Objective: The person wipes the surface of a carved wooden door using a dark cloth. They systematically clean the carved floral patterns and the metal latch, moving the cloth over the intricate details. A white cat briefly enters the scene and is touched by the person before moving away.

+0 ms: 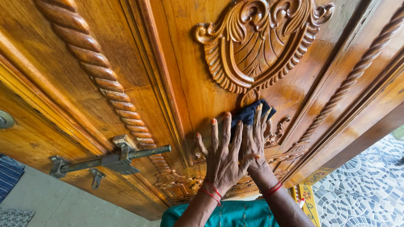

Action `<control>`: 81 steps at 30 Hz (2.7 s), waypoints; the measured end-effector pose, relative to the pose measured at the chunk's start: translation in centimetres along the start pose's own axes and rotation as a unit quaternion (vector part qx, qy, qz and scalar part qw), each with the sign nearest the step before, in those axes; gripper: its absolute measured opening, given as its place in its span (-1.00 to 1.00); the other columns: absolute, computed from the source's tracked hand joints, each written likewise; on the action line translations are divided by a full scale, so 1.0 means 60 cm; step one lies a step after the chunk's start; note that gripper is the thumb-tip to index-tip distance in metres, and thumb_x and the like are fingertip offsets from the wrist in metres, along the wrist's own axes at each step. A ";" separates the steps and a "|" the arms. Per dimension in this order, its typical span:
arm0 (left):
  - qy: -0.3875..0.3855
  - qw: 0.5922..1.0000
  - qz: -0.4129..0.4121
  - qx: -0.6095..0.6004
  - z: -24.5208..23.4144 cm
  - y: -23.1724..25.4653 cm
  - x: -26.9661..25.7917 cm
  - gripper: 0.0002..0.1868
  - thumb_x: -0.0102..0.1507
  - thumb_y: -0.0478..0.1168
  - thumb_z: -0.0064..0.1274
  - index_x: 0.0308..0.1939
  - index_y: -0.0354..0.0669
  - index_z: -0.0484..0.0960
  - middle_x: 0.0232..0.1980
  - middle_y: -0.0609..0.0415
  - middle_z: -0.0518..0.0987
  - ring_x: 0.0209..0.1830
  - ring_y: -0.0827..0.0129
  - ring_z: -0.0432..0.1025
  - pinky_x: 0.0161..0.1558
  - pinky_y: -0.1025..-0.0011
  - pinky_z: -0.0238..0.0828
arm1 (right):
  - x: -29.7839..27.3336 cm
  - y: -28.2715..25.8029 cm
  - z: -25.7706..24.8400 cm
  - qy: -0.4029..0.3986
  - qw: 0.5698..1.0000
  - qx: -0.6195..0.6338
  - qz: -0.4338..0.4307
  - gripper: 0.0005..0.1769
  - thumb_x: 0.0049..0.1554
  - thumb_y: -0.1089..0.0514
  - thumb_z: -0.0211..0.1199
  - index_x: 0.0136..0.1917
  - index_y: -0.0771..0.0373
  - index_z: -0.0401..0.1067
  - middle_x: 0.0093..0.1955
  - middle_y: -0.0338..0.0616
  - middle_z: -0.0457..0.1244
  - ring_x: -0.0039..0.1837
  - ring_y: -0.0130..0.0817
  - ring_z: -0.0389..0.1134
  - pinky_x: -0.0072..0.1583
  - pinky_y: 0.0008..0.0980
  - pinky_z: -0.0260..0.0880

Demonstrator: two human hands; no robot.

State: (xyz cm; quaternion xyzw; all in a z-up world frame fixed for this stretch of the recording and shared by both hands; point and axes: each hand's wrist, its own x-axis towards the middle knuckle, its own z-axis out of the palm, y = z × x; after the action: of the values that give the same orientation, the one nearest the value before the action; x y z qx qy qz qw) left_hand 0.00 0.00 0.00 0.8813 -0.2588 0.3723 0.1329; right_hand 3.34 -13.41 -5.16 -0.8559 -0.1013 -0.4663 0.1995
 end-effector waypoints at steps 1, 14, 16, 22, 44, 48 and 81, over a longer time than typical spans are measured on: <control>-0.008 1.000 0.002 -0.005 0.006 0.001 -0.015 -0.11 0.36 0.45 -0.48 0.59 0.00 0.18 0.70 -0.12 -0.05 0.71 -0.13 -0.30 0.47 -0.36 -0.69 | -0.017 0.014 0.013 0.002 1.000 -0.004 0.000 -0.20 0.24 -0.12 0.16 0.62 0.18 0.01 0.70 0.47 -0.33 0.72 0.37 -0.34 0.60 0.29 -0.36; -0.026 0.998 -0.035 -0.049 0.014 -0.018 -0.079 -0.08 0.38 0.42 -0.47 0.58 -0.17 0.16 0.68 -0.20 -0.05 0.69 -0.22 -0.25 0.47 -0.32 -0.62 | -0.003 -0.013 0.000 0.022 0.998 0.023 0.058 -0.20 0.20 0.26 0.17 0.63 0.39 0.00 0.71 0.44 -0.25 0.72 0.39 -0.29 0.62 0.27 -0.34; -0.026 0.996 -0.035 -0.071 0.010 -0.019 -0.076 -0.08 0.39 0.42 -0.47 0.59 -0.18 0.15 0.68 -0.23 -0.06 0.68 -0.26 -0.27 0.47 -0.32 -0.60 | -0.003 -0.011 -0.003 0.025 0.998 0.024 0.049 -0.23 0.21 0.27 0.17 0.63 0.39 0.02 0.70 0.45 -0.24 0.72 0.41 -0.29 0.62 0.26 -0.32; -0.040 0.996 -0.042 -0.064 0.003 -0.022 -0.085 -0.08 0.37 0.40 -0.44 0.59 -0.19 0.14 0.68 -0.22 -0.07 0.68 -0.26 -0.27 0.47 -0.35 -0.56 | -0.062 0.016 0.031 0.012 1.000 0.010 0.010 -0.34 0.21 0.24 0.19 0.54 0.36 0.18 0.67 0.45 -0.19 0.70 0.51 -0.32 0.58 0.31 -0.31; -0.034 0.993 -0.091 -0.073 -0.004 -0.061 -0.110 -0.10 0.39 0.41 -0.56 0.59 -0.12 0.17 0.69 -0.18 -0.07 0.70 -0.21 -0.32 0.46 -0.41 -0.59 | -0.033 -0.028 0.006 -0.017 0.998 -0.046 -0.030 -0.37 0.11 0.32 0.20 0.46 0.21 0.33 0.62 0.22 0.00 0.65 0.53 -0.20 0.51 0.33 -0.36; -0.042 0.991 -0.105 -0.066 -0.007 -0.066 -0.111 -0.10 0.37 0.41 -0.56 0.59 -0.09 0.18 0.69 -0.14 -0.06 0.70 -0.18 -0.31 0.44 -0.40 -0.59 | -0.024 -0.025 0.001 -0.028 0.998 -0.042 -0.037 -0.35 0.10 0.32 0.21 0.48 0.25 0.31 0.64 0.20 -0.01 0.68 0.45 -0.20 0.51 0.42 -0.28; -0.005 0.995 -0.094 0.006 0.008 -0.077 -0.094 -0.13 0.41 0.34 -0.44 0.59 -0.23 0.09 0.68 -0.26 -0.09 0.69 -0.20 -0.30 0.46 -0.37 -0.57 | -0.065 0.113 0.001 0.031 0.994 -0.102 0.028 -0.50 0.30 0.05 0.04 0.43 0.31 0.26 0.44 0.48 0.11 0.51 0.41 0.08 0.49 0.23 0.06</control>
State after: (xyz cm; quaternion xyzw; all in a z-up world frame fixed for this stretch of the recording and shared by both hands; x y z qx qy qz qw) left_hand -0.47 5.62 -4.62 0.9047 -0.1728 0.3548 0.1606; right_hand 3.69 -19.42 -10.10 -0.8592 -0.0229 -0.4949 0.1275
